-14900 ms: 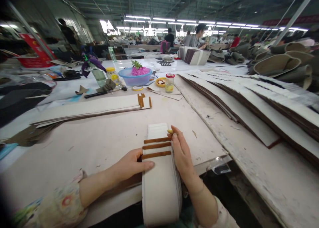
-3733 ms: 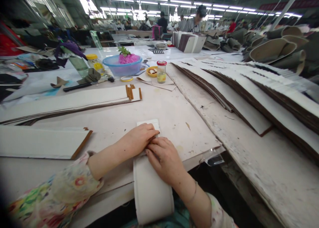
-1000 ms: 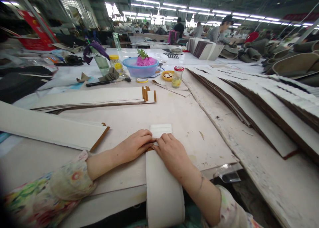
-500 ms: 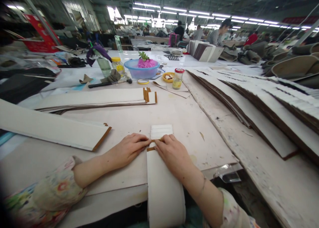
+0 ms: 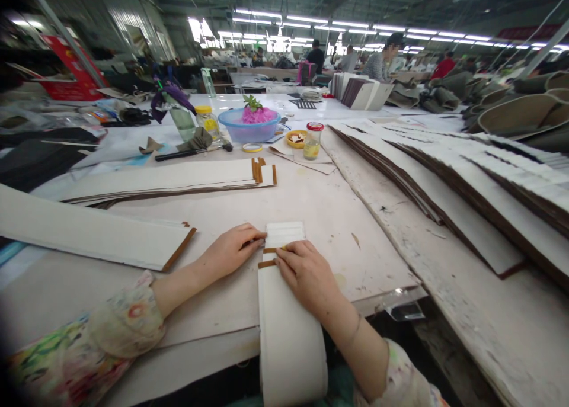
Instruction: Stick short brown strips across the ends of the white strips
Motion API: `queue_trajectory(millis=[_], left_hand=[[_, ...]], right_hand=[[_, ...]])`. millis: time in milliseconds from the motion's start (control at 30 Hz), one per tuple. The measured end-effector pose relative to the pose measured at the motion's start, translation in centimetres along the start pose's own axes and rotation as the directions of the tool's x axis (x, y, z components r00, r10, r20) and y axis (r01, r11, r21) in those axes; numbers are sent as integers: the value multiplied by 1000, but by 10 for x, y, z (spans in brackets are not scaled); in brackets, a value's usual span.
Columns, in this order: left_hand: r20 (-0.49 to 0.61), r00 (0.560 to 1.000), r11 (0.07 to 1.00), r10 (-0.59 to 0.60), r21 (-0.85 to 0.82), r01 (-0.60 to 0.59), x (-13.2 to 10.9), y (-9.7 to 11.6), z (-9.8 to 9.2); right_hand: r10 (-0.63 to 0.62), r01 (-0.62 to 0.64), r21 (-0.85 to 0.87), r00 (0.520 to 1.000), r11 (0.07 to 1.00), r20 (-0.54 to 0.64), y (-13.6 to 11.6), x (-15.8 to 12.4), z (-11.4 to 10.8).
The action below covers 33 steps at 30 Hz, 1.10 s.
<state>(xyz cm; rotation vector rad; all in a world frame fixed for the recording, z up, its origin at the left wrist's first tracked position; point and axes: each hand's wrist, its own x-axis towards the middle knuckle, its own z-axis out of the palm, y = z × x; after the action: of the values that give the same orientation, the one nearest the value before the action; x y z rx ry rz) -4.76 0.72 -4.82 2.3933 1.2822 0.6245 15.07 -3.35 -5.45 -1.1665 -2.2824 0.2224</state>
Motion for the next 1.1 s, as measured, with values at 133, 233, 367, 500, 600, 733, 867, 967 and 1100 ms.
queue_trajectory(millis=[133, 233, 367, 500, 600, 733, 867, 967, 1100], left_hand=[[10, 999, 998, -44, -44, 44, 4, 1, 0], [51, 990, 986, -135, -92, 139, 14, 1, 0], [120, 976, 971, -182, -138, 198, 24, 8, -4], [149, 981, 972, -123, -182, 149, 24, 19, -9], [208, 968, 952, -143, -238, 192, 26, 23, -13], [287, 948, 929, -140, -294, 226, 40, 26, -15], [393, 915, 909, -93, -342, 239, 61, 33, -8], [462, 887, 858, 9, -458, 230, 73, 35, 1], [481, 871, 803, 104, -557, 211, 79, 30, 11]], right_hand=[[5, -4, 23, 1000, 1000, -28, 0, -1, 0], [11, -10, 40, 999, 999, -39, 1, -2, 0], [15, -12, 56, 999, 998, -42, 1, -2, 0], [20, -17, 54, 999, 998, -42, 0, -2, -1], [28, -26, 48, 999, 999, -38, -1, -1, -3], [-20, 21, 36, 1000, 999, -20, -1, -4, -6], [-51, 51, 23, 999, 998, 0, 2, -11, -8], [-48, 48, 25, 999, 999, -8, 3, -15, -8], [-52, 54, 37, 997, 998, -49, 4, -16, -7]])
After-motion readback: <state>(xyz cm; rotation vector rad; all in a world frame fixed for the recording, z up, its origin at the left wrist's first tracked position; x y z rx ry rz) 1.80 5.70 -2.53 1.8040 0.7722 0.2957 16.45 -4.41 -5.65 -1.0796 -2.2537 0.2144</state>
